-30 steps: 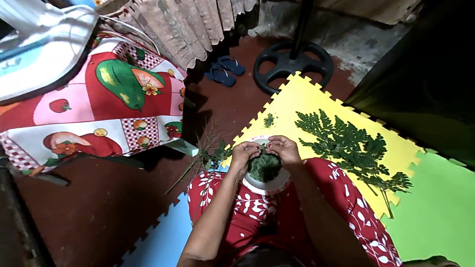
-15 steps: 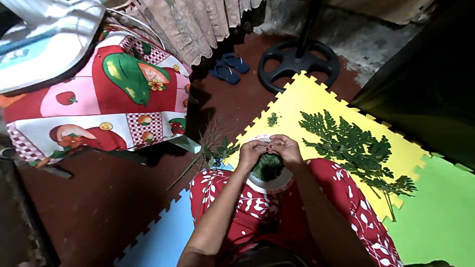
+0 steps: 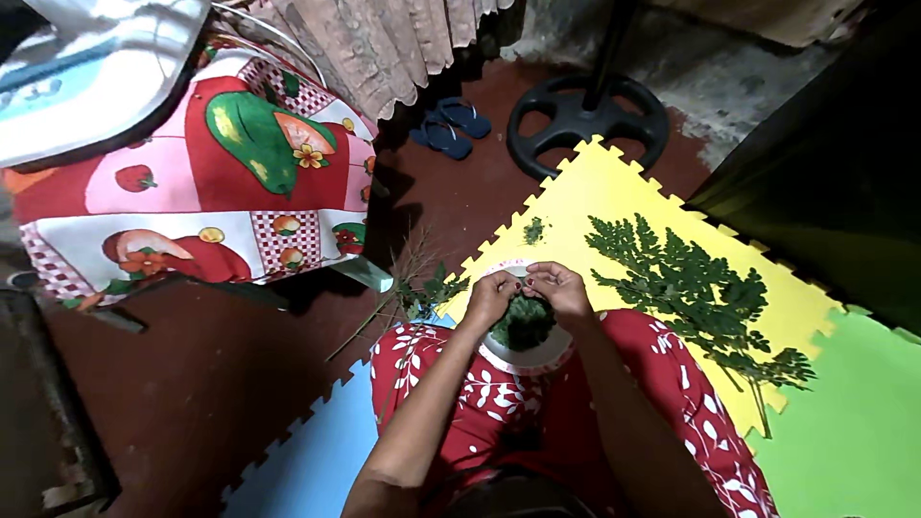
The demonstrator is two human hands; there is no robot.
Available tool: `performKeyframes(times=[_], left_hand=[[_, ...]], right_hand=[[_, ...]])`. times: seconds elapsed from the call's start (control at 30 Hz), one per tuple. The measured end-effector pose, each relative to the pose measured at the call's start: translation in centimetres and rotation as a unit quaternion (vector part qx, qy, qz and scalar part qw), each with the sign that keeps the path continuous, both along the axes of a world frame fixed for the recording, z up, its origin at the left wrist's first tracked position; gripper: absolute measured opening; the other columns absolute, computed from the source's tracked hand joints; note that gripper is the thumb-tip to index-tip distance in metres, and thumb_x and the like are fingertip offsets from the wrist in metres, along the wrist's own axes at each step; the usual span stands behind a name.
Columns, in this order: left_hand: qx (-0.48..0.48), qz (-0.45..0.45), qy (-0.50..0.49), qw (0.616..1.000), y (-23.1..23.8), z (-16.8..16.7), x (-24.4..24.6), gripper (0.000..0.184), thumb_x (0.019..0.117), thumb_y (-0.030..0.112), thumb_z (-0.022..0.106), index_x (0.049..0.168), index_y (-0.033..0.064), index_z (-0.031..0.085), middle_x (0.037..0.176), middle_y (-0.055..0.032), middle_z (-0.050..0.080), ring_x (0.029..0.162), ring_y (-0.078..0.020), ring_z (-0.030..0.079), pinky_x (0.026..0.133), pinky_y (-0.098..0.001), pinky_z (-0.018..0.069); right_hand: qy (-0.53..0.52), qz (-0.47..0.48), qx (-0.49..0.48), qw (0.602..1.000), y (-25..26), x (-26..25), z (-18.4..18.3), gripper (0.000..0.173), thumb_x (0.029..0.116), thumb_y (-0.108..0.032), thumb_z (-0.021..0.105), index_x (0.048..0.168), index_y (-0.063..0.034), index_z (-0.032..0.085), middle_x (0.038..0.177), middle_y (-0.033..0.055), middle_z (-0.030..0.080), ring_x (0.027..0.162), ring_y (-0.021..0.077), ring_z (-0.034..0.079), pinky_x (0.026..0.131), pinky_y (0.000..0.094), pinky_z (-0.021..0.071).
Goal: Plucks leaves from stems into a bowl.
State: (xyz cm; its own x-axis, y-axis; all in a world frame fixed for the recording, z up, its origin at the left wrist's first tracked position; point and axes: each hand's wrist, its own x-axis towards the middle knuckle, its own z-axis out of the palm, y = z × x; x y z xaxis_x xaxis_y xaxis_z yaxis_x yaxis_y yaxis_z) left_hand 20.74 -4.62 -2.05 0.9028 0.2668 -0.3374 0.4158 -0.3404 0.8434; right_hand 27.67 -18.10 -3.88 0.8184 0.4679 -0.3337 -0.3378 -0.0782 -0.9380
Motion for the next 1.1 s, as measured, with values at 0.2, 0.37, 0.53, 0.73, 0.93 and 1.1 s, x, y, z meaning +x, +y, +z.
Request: performKeyframes(times=[0.2, 0.37, 0.53, 0.73, 0.93, 1.1], left_hand=[[0.064, -0.075, 0.068, 0.993, 1.0, 1.5, 0.8, 0.03, 0.1085, 0.008, 0.041, 0.118, -0.0104, 0.063, 0.114, -0.0243, 0.066, 0.109, -0.03, 0.063, 0.101, -0.0435, 0.0465], [0.102, -0.043, 0.097, 0.989, 1.6, 0.1, 6.1, 0.034, 0.1106, 0.015, 0.042, 0.124, -0.0077, 0.064, 0.12, -0.0259, 0.066, 0.116, -0.035, 0.064, 0.105, -0.0495, 0.0462], [0.158, -0.064, 0.115, 0.979, 1.0, -4.4, 14.2, 0.036, 0.1102, 0.019, 0.043, 0.124, -0.0067, 0.064, 0.124, -0.029, 0.065, 0.121, -0.043, 0.062, 0.103, -0.0592, 0.0464], [0.203, -0.099, 0.173, 0.959, 0.4, -5.5, 16.0, 0.036, 0.1061, 0.02, 0.053, 0.133, -0.0021, 0.062, 0.14, -0.0274, 0.056, 0.134, -0.046, 0.05, 0.107, -0.0687, 0.0386], [0.206, -0.093, 0.115, 0.967, 6.0, 3.6, 4.8, 0.034, 0.1082, 0.018, 0.05, 0.136, 0.0024, 0.063, 0.132, -0.0229, 0.064, 0.124, -0.0385, 0.061, 0.106, -0.0572, 0.046], [0.26, 0.01, 0.215, 0.941, 11.3, 5.9, -7.7, 0.034, 0.1061, 0.027, 0.057, 0.121, -0.0017, 0.068, 0.116, -0.0257, 0.068, 0.113, -0.0433, 0.065, 0.099, -0.0632, 0.0474]], right_hand=[[-0.097, 0.126, -0.139, 0.977, -0.2, 0.1, 0.1, 0.017, 0.0971, 0.003, 0.06, 0.108, 0.0094, 0.07, 0.1, 0.0183, 0.071, 0.082, 0.0156, 0.069, 0.081, 0.0318, 0.0575], [-0.164, 0.269, -0.275, 0.909, -0.4, 0.1, 0.4, 0.027, 0.104, -0.01, 0.055, 0.118, 0.0071, 0.071, 0.121, 0.0257, 0.069, 0.12, 0.0381, 0.063, 0.109, 0.0511, 0.0444], [-0.088, 0.354, -0.345, 0.865, 1.1, 0.6, 2.2, 0.036, 0.1097, -0.016, 0.046, 0.137, 0.0025, 0.06, 0.14, 0.0258, 0.058, 0.135, 0.0385, 0.052, 0.116, 0.0514, 0.0367], [-0.083, 0.321, -0.317, 0.889, 0.9, 1.2, 1.3, 0.034, 0.1071, -0.016, 0.053, 0.134, 0.0017, 0.062, 0.136, 0.0232, 0.062, 0.131, 0.0354, 0.057, 0.114, 0.0494, 0.0401], [-0.137, 0.299, -0.287, 0.9, 0.7, 0.5, 1.1, 0.026, 0.1015, -0.013, 0.063, 0.117, 0.0067, 0.07, 0.12, 0.027, 0.068, 0.117, 0.0401, 0.063, 0.105, 0.0558, 0.0451], [-0.176, 0.341, -0.273, 0.882, 0.9, -0.8, 0.5, 0.028, 0.1042, -0.014, 0.058, 0.12, 0.0066, 0.069, 0.12, 0.0265, 0.068, 0.117, 0.0402, 0.064, 0.106, 0.0547, 0.0454]])
